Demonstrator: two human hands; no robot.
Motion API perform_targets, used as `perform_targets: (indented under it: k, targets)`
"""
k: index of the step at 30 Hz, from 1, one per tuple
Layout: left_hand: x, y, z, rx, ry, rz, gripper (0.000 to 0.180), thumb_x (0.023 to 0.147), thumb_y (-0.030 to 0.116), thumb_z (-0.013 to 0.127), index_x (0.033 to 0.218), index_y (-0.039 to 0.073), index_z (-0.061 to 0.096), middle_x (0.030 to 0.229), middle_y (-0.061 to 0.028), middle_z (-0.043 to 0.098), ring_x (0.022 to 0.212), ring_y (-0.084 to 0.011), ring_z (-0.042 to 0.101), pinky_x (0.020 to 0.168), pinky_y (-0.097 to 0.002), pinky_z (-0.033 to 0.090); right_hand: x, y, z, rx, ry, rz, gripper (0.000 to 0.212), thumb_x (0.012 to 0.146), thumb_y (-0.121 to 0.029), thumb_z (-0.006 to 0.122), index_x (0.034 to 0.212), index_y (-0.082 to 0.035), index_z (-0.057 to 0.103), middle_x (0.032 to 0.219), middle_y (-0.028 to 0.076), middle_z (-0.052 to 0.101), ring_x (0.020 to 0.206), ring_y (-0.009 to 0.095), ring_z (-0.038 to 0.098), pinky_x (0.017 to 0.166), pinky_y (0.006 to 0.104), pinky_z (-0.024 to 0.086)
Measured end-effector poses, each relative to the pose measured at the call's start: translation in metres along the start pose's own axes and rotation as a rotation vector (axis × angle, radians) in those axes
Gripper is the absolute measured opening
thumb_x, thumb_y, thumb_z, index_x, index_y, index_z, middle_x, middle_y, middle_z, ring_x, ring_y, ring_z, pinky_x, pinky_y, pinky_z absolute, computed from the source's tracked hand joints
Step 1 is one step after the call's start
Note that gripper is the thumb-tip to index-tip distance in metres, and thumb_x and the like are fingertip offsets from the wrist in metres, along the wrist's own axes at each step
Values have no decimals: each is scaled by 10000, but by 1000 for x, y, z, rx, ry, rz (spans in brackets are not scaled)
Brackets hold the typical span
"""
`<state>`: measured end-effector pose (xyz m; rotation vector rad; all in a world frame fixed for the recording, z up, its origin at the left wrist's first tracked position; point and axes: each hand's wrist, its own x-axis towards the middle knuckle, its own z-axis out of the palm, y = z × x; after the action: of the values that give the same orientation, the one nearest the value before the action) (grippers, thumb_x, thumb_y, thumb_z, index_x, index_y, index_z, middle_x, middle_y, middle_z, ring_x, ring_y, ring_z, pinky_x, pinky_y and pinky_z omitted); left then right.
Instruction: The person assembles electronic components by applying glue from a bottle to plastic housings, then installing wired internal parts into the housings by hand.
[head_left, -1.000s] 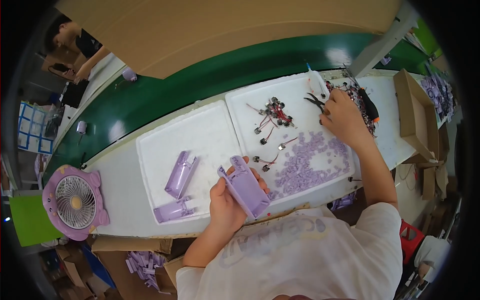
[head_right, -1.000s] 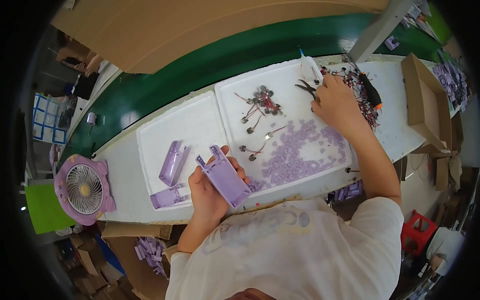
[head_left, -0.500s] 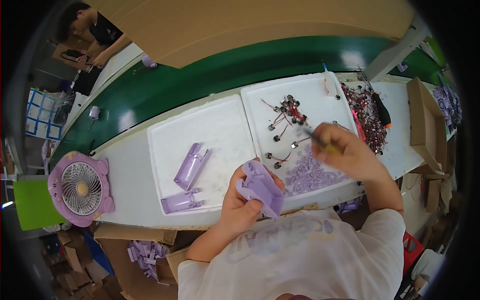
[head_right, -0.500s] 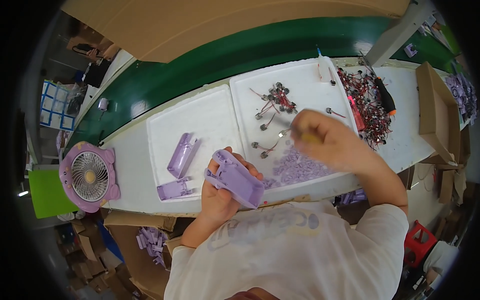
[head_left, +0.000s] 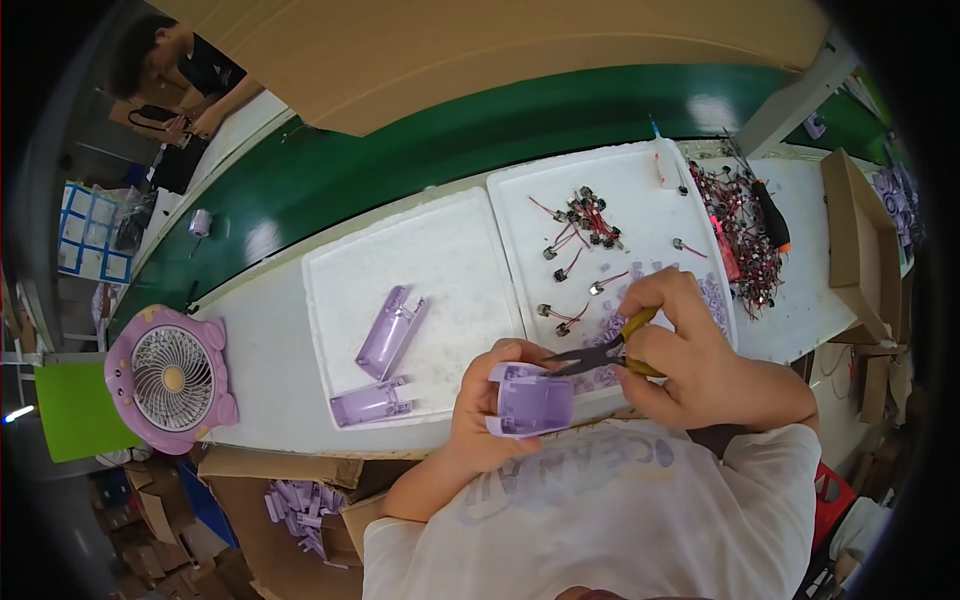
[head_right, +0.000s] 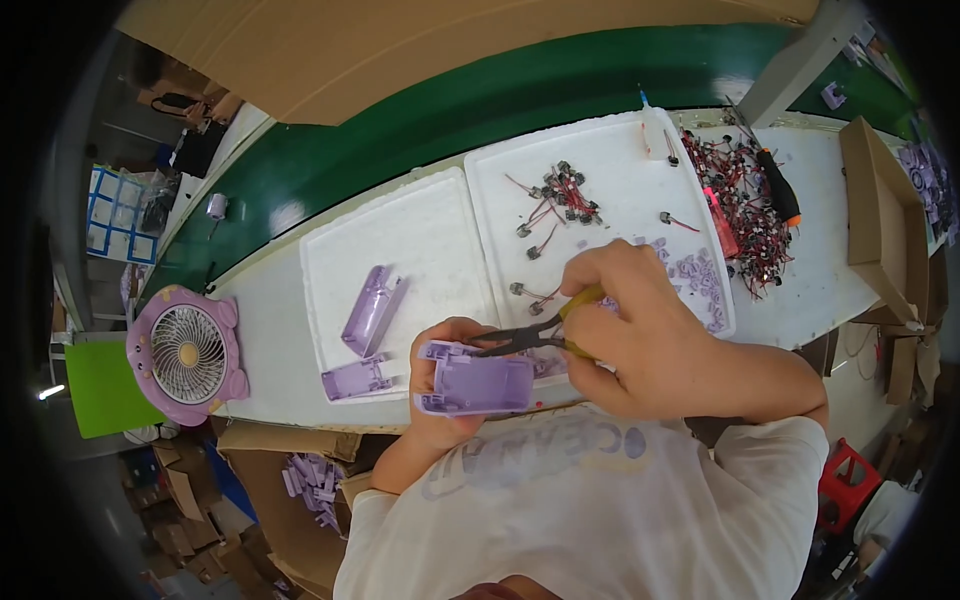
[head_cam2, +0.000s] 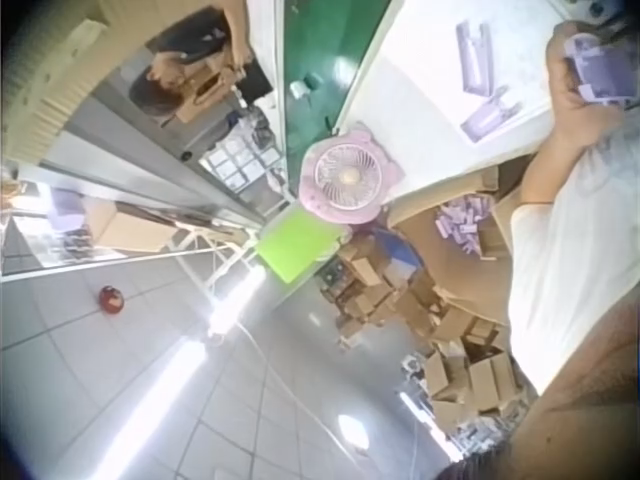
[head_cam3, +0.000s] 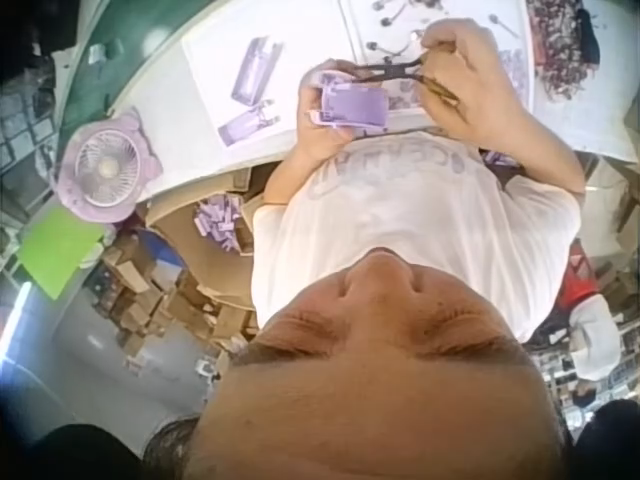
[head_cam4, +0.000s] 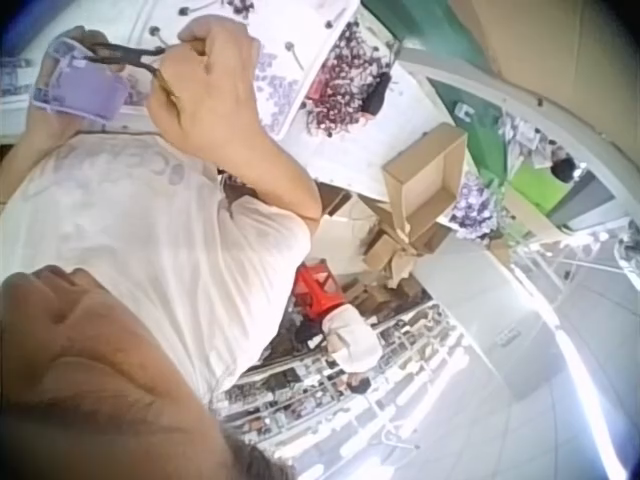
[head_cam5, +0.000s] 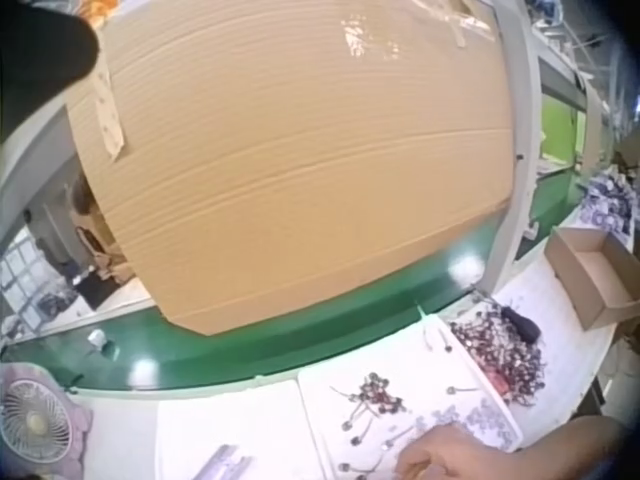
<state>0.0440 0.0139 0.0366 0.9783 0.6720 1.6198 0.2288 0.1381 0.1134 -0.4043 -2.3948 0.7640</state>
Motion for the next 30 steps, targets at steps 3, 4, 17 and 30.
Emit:
perform_targets:
  k: [3, 4, 17, 30]
  targets:
    - [3, 2, -2, 81, -82, 41, 839, 652, 217, 797, 1327, 124, 306, 1200, -177, 408, 1122, -271, 469, 891, -360, 426, 3, -3, -1, -59, -3, -73, 194, 559, -7, 621, 715, -43, 513, 963, 145, 479, 787, 265, 469, 661, 370, 331]
    - [4, 2, -3, 117, -97, 58, 836, 650, 196, 798, 1326, 122, 311, 1202, -183, 408, 1119, -267, 470, 883, -351, 427, 4, -3, 0, -59, -3, -73, 194, 559, -7, 621, 715, -43, 513, 963, 145, 479, 787, 265, 469, 661, 370, 331]
    - [3, 4, -1, 172, -149, 127, 819, 676, 89, 771, 1351, 110, 309, 1232, -203, 442, 1113, -276, 466, 883, -344, 403, 9, 4, 6, -262, 87, -310, 226, 483, -84, 608, 670, -45, 488, 883, 125, 528, 747, 275, 494, 613, 362, 366]
    - [2, 5, 2, 256, -124, 144, 854, 685, 64, 757, 1381, 119, 265, 1233, -216, 441, 1065, -262, 498, 863, -340, 427, 18, 5, -3, -412, -73, -415, 269, 442, -193, 525, 619, -59, 374, 785, 108, 490, 639, 240, 428, 515, 347, 343]
